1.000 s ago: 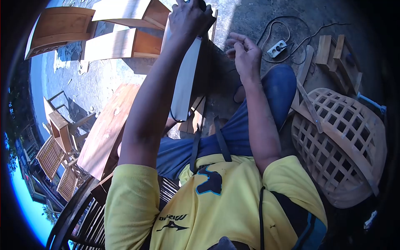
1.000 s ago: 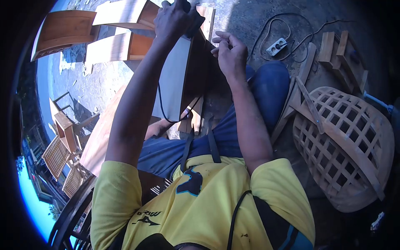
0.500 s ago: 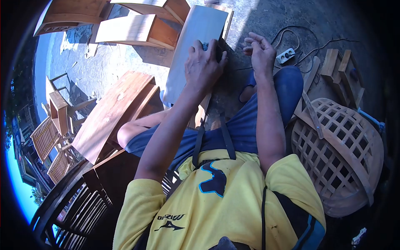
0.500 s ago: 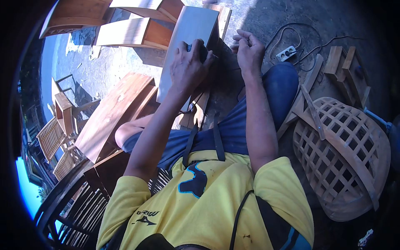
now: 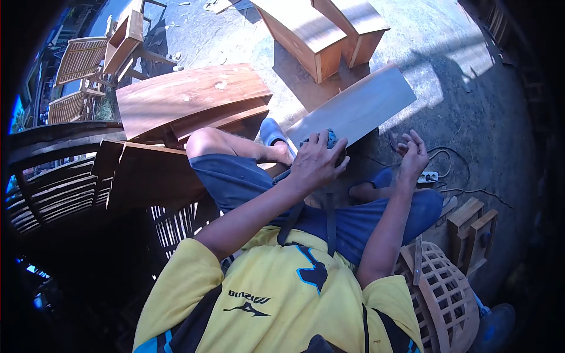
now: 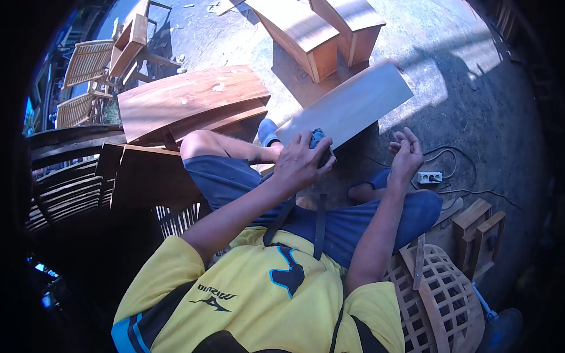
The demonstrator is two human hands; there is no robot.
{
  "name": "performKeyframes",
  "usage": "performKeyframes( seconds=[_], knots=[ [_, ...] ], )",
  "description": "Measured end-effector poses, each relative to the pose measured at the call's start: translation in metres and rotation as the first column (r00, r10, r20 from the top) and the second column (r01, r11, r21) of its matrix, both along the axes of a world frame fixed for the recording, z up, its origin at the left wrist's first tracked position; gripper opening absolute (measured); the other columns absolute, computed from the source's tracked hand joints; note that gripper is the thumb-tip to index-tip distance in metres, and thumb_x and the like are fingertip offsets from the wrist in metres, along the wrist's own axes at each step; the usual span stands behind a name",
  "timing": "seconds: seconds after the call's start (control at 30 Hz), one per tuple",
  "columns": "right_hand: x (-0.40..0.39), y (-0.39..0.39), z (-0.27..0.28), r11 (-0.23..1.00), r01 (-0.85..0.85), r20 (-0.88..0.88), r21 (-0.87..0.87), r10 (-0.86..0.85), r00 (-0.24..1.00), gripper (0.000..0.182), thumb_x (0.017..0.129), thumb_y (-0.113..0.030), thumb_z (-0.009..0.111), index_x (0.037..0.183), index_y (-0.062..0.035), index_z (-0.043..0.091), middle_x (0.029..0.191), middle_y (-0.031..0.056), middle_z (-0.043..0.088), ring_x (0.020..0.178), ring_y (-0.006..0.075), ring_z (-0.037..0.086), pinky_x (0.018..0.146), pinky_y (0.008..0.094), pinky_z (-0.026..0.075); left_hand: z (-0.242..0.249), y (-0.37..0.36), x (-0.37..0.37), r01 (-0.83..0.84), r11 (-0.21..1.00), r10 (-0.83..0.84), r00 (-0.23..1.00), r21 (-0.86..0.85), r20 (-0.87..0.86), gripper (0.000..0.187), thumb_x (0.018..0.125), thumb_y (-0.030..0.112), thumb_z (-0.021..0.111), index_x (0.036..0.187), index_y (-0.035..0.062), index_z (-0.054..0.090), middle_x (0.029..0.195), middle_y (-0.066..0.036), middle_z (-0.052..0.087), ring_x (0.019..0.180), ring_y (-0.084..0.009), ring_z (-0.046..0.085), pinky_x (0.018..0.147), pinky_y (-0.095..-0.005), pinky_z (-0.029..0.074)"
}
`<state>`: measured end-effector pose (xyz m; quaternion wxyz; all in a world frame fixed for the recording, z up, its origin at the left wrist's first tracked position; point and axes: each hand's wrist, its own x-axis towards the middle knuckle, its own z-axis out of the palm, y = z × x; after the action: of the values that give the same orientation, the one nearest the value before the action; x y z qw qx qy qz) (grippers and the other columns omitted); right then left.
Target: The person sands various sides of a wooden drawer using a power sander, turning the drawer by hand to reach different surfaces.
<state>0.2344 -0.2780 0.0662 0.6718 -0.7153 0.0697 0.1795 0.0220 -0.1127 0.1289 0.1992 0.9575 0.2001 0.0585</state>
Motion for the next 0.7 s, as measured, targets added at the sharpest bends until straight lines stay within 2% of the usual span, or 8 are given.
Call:
performKeyframes(
  seconds=[0.13,0.4,0.47,0.5,0.53,0.6,0.67,0.7],
  knots=[
    [-0.005,0.006,-0.001,0.998,-0.002,0.027,-0.057,0.003,1.0,0.034,0.104,-0.002,0.05,0.133,0.0024,0.067,0.113,0.0118,0.074,0.078,0.012,0.07,0.069,0.0259,0.059,-0.001,0.01,-0.029,-0.081,0.995,0.077,0.995,0.061,0.061,0.047,0.093,0.043,0.077,0.129,0.0175,0.063,0.11,-0.019,0.056,0.099,-0.0358,0.061,0.077,-0.0474,0.055],
    [-0.068,0.033,0.063,0.887,-0.461,0.039,-0.008,0.461,0.887,0.037,0.11,-0.015,0.054,0.142,0.0017,0.062,0.112,0.0117,0.075,0.082,0.0106,0.072,0.071,0.0266,0.06,0.007,0.014,0.006,-0.124,0.991,0.123,0.992,-0.05,-0.033,0.054,0.095,0.043,0.073,0.139,0.0154,0.06,0.12,-0.022,0.056,0.108,-0.0412,0.06,0.087,-0.0513,0.054],
    [-0.084,0.036,0.085,0.77,-0.636,0.002,0.043,0.637,0.771,0.047,0.112,-0.028,0.057,0.147,0.0029,0.056,0.12,0.0189,0.073,0.098,0.0235,0.076,0.083,0.034,0.062,0.0,0.014,0.031,-0.124,0.981,0.129,0.991,-0.149,0.024,0.053,0.098,0.042,0.07,0.143,0.016,0.059,0.126,-0.024,0.055,0.115,-0.0432,0.059,0.095,-0.0535,0.051],
    [-0.088,0.04,0.087,0.766,-0.634,0.131,-0.105,0.643,0.755,0.057,0.111,-0.038,0.057,0.151,0.0023,0.051,0.125,0.0212,0.071,0.099,0.0266,0.076,0.083,0.0377,0.062,-0.005,0.016,0.044,-0.105,0.974,0.119,0.991,-0.2,0.055,0.05,0.102,0.04,0.065,0.144,0.016,0.058,0.13,-0.024,0.056,0.12,-0.0439,0.057,0.098,-0.0539,0.05],
    [-0.089,0.044,0.087,0.758,-0.6,0.255,-0.257,0.652,0.714,0.068,0.111,-0.048,0.057,0.156,0.0017,0.046,0.13,0.0234,0.068,0.101,0.0297,0.076,0.084,0.0415,0.062,-0.01,0.016,0.057,-0.062,0.977,0.081,0.993,-0.203,0.088,0.05,0.102,0.04,0.065,0.144,0.016,0.058,0.13,-0.024,0.056,0.12,-0.0439,0.057,0.098,-0.0539,0.05],
    [-0.089,0.053,0.081,0.795,-0.425,0.379,-0.433,0.588,0.715,0.079,0.11,-0.057,0.051,0.159,0.0025,0.039,0.14,0.0338,0.059,0.121,0.0492,0.066,0.1,0.0554,0.056,-0.018,0.02,0.089,-0.02,0.942,0.089,0.978,-0.336,0.191,0.047,0.103,0.037,0.063,0.144,0.0149,0.059,0.129,-0.024,0.058,0.118,-0.0439,0.059,0.099,-0.0532,0.05],
    [-0.08,0.065,0.089,0.791,-0.416,0.242,-0.449,0.555,0.796,0.088,0.108,-0.063,0.049,0.163,0.0019,0.03,0.15,0.0388,0.048,0.135,0.0595,0.051,0.112,0.0615,0.046,-0.043,0.026,0.126,0.103,0.851,0.065,0.953,-0.515,0.298,0.042,0.105,0.026,0.061,0.144,0.0092,0.061,0.121,-0.023,0.065,0.111,-0.041,0.066,0.096,-0.0489,0.054],
    [-0.068,0.071,0.094,0.726,-0.433,0.128,-0.533,0.576,0.808,0.092,0.106,-0.067,0.047,0.165,0.0007,0.025,0.156,0.0392,0.04,0.138,0.0595,0.049,0.114,0.0596,0.046,-0.094,0.035,0.149,0.139,0.75,0.072,0.955,-0.647,0.288,0.043,0.107,0.025,0.058,0.145,0.0059,0.059,0.126,-0.021,0.067,0.117,-0.038,0.067,0.1,-0.0474,0.055]
  ],
)
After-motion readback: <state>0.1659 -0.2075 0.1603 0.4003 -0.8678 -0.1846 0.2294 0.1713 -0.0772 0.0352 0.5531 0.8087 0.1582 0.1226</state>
